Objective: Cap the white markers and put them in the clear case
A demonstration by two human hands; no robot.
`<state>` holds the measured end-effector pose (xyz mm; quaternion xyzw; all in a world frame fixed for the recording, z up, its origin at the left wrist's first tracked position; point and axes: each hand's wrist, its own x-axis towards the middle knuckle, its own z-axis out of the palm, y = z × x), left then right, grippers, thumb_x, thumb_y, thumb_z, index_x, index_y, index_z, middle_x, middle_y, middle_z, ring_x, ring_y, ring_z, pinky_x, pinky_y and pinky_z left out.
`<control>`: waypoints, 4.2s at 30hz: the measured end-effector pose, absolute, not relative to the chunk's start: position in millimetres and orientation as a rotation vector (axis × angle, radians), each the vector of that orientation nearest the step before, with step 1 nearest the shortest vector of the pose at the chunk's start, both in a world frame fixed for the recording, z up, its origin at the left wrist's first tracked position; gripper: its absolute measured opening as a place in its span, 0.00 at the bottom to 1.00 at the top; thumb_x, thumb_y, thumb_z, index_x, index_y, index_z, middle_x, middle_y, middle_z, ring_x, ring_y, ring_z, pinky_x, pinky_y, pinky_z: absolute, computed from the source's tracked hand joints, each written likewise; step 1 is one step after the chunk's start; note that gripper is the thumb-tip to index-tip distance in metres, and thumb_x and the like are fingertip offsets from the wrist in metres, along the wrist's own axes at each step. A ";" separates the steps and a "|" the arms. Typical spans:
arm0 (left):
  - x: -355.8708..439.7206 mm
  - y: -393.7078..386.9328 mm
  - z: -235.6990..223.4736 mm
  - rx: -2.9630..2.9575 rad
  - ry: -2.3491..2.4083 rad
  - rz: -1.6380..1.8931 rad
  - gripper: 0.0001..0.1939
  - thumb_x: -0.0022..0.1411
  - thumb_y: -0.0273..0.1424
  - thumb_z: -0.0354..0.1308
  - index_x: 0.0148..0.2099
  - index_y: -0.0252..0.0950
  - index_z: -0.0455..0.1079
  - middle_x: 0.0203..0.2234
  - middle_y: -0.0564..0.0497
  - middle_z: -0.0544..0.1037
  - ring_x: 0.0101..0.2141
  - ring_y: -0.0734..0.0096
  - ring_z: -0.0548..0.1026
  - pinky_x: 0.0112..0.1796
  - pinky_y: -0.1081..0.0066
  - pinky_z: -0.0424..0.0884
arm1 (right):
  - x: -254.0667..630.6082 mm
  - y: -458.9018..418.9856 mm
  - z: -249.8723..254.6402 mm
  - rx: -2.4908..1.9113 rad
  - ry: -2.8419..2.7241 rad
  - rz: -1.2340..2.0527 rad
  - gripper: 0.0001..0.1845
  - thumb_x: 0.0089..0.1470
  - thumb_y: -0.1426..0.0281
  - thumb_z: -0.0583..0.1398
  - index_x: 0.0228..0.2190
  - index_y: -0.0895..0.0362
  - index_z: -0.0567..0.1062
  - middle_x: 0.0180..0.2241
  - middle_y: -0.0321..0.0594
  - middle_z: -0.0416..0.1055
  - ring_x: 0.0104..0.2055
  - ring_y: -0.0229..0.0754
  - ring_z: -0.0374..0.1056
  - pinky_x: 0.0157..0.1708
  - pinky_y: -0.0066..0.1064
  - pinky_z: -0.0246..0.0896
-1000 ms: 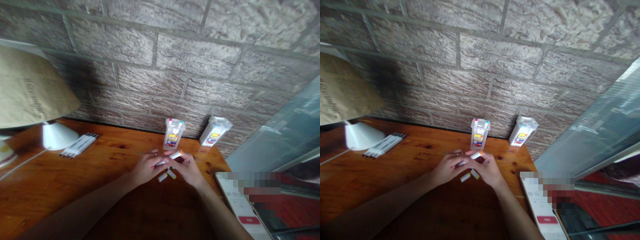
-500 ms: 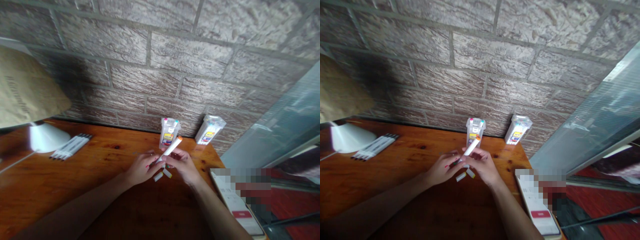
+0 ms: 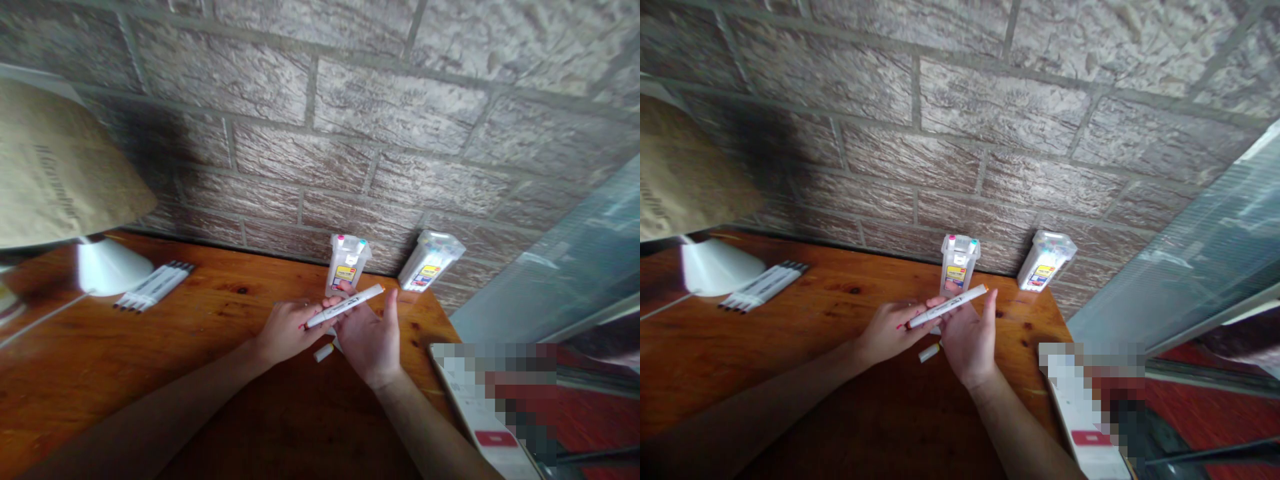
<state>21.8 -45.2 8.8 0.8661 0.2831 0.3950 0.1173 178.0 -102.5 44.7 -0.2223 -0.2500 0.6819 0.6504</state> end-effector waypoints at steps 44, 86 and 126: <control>22.7 -51.7 15.5 2.565 0.672 1.146 0.27 0.76 0.36 0.44 0.27 0.35 0.73 0.20 0.51 0.76 0.22 0.74 0.74 0.26 0.73 0.61 | 191.9 -120.8 66.7 -0.423 -0.777 1.526 0.35 0.50 0.38 0.51 0.12 0.52 0.49 0.11 0.25 0.37 0.14 0.31 0.37 0.17 0.29 0.42; 22.8 -40.2 6.1 2.113 0.902 1.364 0.07 0.61 0.34 0.66 0.34 0.36 0.74 0.24 0.56 0.79 0.23 0.79 0.71 0.26 0.79 0.65 | 202.5 -94.0 52.0 -0.885 -0.662 1.114 0.27 0.45 0.46 0.69 0.33 0.57 0.79 0.27 0.36 0.76 0.24 0.34 0.68 0.21 0.24 0.62; 24.1 -42.7 -1.7 2.268 0.774 1.356 0.14 0.68 0.35 0.60 0.51 0.35 0.77 0.29 0.51 0.84 0.24 0.77 0.76 0.28 0.78 0.71 | 198.8 -93.9 40.0 -1.101 -0.957 0.942 0.23 0.52 0.49 0.66 0.24 0.56 0.72 0.17 0.29 0.62 0.20 0.33 0.53 0.21 0.27 0.47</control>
